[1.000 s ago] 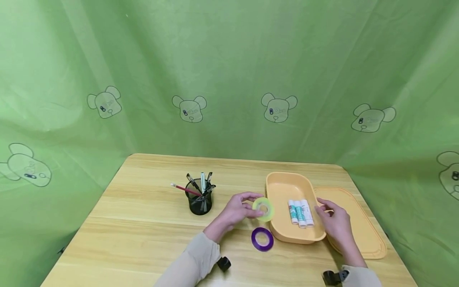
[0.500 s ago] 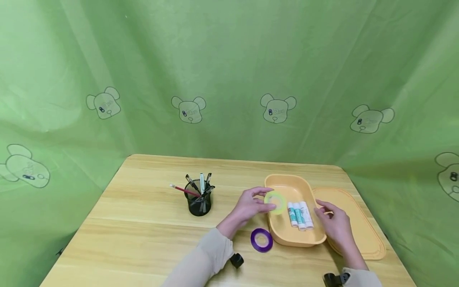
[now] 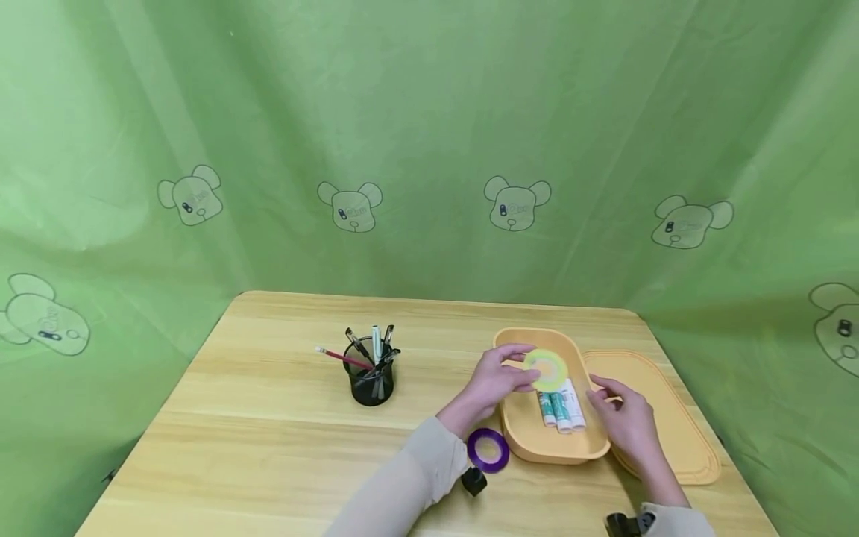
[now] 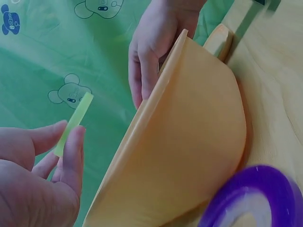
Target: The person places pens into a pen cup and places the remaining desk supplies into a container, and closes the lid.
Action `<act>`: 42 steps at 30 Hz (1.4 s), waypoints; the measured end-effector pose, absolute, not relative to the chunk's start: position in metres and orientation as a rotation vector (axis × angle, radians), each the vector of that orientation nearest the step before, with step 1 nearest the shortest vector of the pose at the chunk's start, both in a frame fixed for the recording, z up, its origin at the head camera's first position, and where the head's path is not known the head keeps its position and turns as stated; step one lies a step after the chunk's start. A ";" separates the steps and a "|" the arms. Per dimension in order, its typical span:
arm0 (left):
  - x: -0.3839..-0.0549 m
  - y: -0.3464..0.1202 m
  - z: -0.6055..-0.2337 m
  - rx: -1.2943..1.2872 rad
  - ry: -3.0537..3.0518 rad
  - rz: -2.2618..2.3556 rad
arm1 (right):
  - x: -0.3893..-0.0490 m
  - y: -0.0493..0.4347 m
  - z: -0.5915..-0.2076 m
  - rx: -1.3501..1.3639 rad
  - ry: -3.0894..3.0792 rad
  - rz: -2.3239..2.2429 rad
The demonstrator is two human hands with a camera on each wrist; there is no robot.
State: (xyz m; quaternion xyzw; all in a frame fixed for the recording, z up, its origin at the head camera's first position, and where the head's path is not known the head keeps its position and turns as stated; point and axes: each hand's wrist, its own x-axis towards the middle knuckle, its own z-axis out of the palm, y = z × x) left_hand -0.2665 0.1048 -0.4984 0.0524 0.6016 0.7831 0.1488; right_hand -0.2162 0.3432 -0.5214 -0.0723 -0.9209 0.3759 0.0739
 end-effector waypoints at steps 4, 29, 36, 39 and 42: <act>-0.270 0.119 -0.500 0.138 1.722 2.276 | -0.216 0.343 -0.521 -0.226 -2.764 1.123; -0.292 0.170 -0.509 -0.140 1.808 2.350 | -0.218 0.342 -0.521 -0.211 -2.765 1.111; -0.296 0.172 -0.513 -0.156 1.853 2.309 | -0.218 0.340 -0.517 -0.223 -2.772 1.127; -0.295 0.173 -0.514 -0.163 1.874 2.275 | -0.217 0.340 -0.517 -0.226 -2.771 1.134; -0.294 0.173 -0.515 -0.174 1.880 2.245 | -0.215 0.340 -0.517 -0.233 -2.770 1.147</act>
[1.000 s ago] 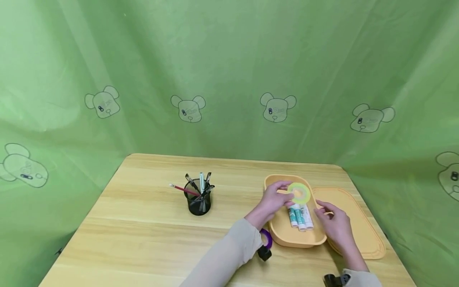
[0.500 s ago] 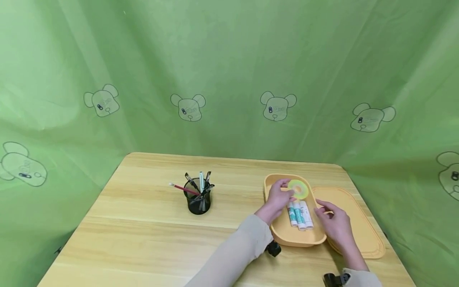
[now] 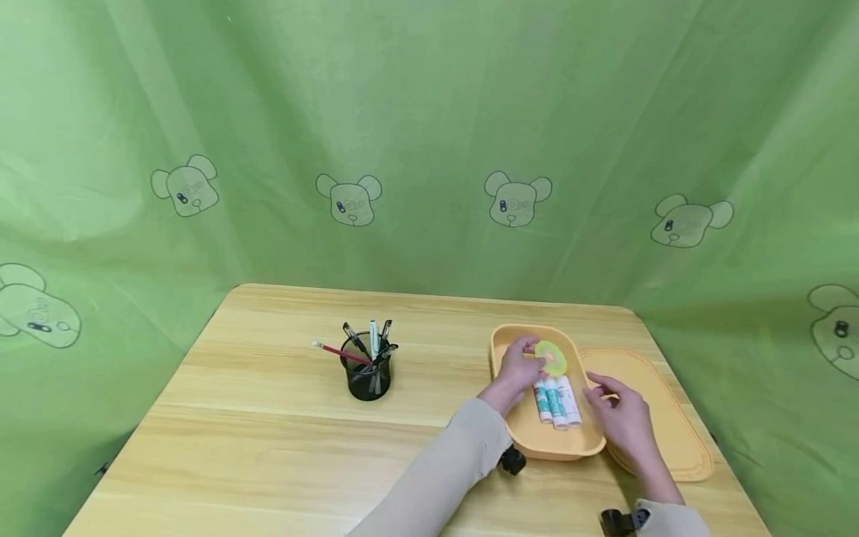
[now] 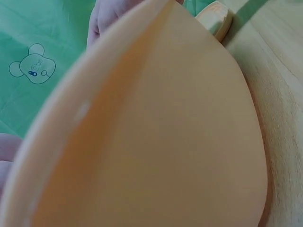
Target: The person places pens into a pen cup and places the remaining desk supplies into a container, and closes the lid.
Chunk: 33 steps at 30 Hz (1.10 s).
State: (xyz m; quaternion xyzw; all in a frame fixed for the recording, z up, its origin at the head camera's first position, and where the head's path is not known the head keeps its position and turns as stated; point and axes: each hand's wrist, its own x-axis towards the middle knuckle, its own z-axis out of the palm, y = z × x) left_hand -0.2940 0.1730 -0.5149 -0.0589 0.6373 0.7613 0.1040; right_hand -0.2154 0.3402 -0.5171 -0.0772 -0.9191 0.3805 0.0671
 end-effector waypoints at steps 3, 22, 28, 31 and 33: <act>-0.296 0.173 -0.515 -0.184 1.885 2.236 | -0.216 0.340 -0.518 -0.231 -2.764 1.151; -0.296 0.173 -0.514 -0.227 1.908 2.213 | -0.217 0.340 -0.517 -0.208 -2.755 1.136; -0.296 0.173 -0.515 -0.208 1.921 2.177 | -0.217 0.341 -0.519 -0.203 -2.745 1.126; -0.296 0.174 -0.516 -0.218 2.002 2.106 | -0.216 0.342 -0.519 -0.200 -2.739 1.126; -0.295 0.175 -0.517 -0.225 2.046 2.067 | -0.215 0.342 -0.519 -0.203 -2.737 1.132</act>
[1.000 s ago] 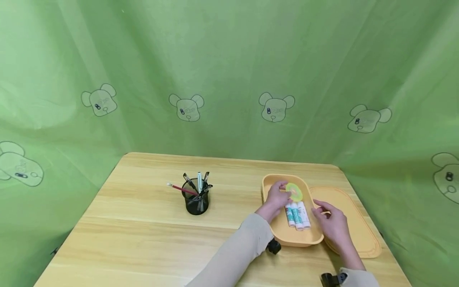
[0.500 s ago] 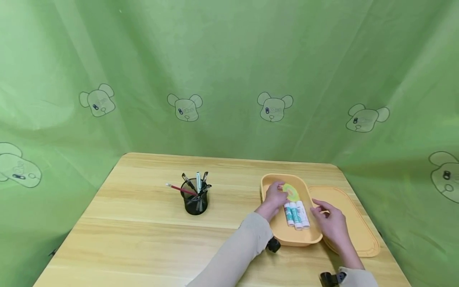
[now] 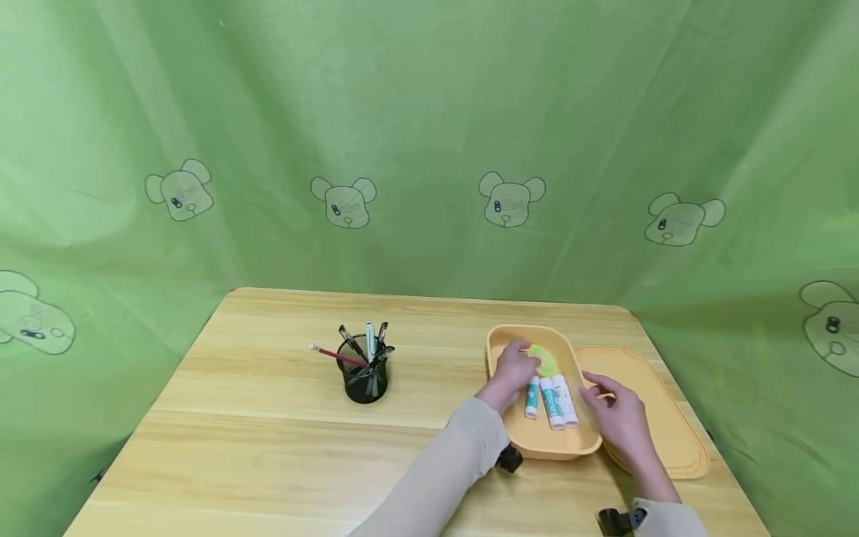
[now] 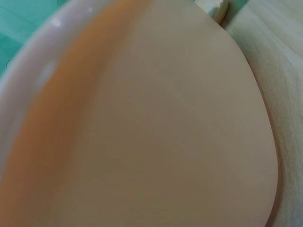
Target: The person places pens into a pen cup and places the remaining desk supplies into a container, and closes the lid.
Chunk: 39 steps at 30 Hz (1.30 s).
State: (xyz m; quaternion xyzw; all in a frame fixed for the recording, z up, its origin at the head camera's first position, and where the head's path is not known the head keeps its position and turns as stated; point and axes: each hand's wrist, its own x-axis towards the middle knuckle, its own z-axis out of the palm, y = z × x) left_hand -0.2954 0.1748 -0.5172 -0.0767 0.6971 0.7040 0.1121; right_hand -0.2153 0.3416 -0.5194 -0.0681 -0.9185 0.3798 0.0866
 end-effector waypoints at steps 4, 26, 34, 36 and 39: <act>-0.295 0.175 -0.520 -0.227 2.083 2.029 | -0.214 0.342 -0.519 -0.203 -2.736 1.133; -0.292 0.175 -0.520 -0.267 2.161 1.905 | -0.214 0.341 -0.519 -0.219 -2.739 1.154; -0.292 0.173 -0.519 -0.286 2.183 1.905 | -0.214 0.341 -0.520 -0.221 -2.741 1.164; -0.293 0.172 -0.519 -0.281 2.174 1.927 | -0.214 0.340 -0.520 -0.215 -2.741 1.162; -0.294 0.170 -0.518 -0.267 2.155 1.957 | -0.215 0.340 -0.520 -0.207 -2.738 1.149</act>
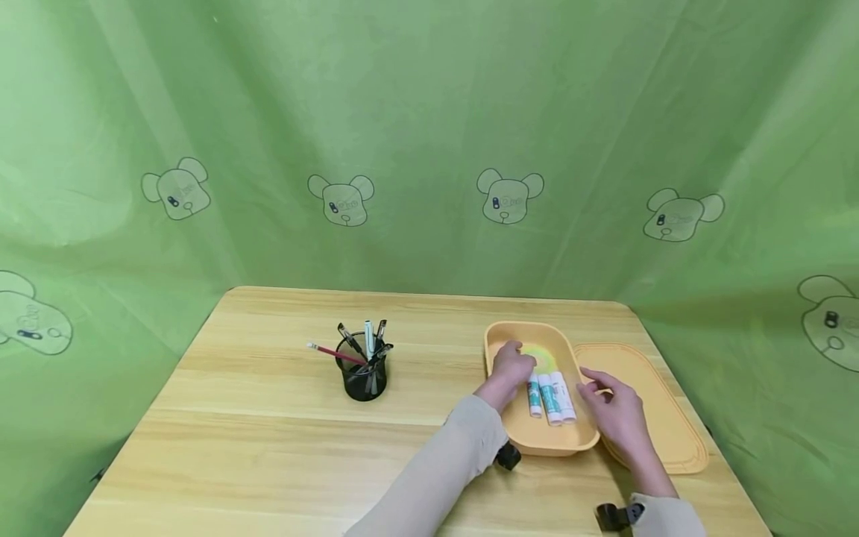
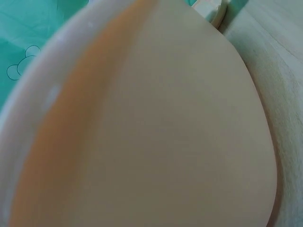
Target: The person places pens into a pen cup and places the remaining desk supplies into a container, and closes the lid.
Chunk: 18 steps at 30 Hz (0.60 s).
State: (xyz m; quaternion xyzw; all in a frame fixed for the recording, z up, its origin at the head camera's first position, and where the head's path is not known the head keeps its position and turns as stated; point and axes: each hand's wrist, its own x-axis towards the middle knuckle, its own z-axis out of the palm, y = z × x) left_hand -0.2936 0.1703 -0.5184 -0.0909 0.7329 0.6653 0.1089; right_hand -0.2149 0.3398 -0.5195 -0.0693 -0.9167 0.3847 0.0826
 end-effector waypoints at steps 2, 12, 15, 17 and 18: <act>-0.294 0.170 -0.518 -0.263 2.141 1.976 | -0.215 0.340 -0.520 -0.202 -2.737 1.139; -0.292 0.167 -0.509 -0.237 2.148 2.012 | -0.215 0.338 -0.520 -0.213 -2.742 1.140; -0.288 0.162 -0.499 -0.169 2.114 2.051 | -0.216 0.338 -0.520 -0.217 -2.742 1.140; -0.285 0.157 -0.492 -0.111 2.102 2.060 | -0.216 0.338 -0.519 -0.217 -2.744 1.139; -0.283 0.153 -0.488 -0.082 2.101 2.057 | -0.216 0.338 -0.519 -0.218 -2.747 1.137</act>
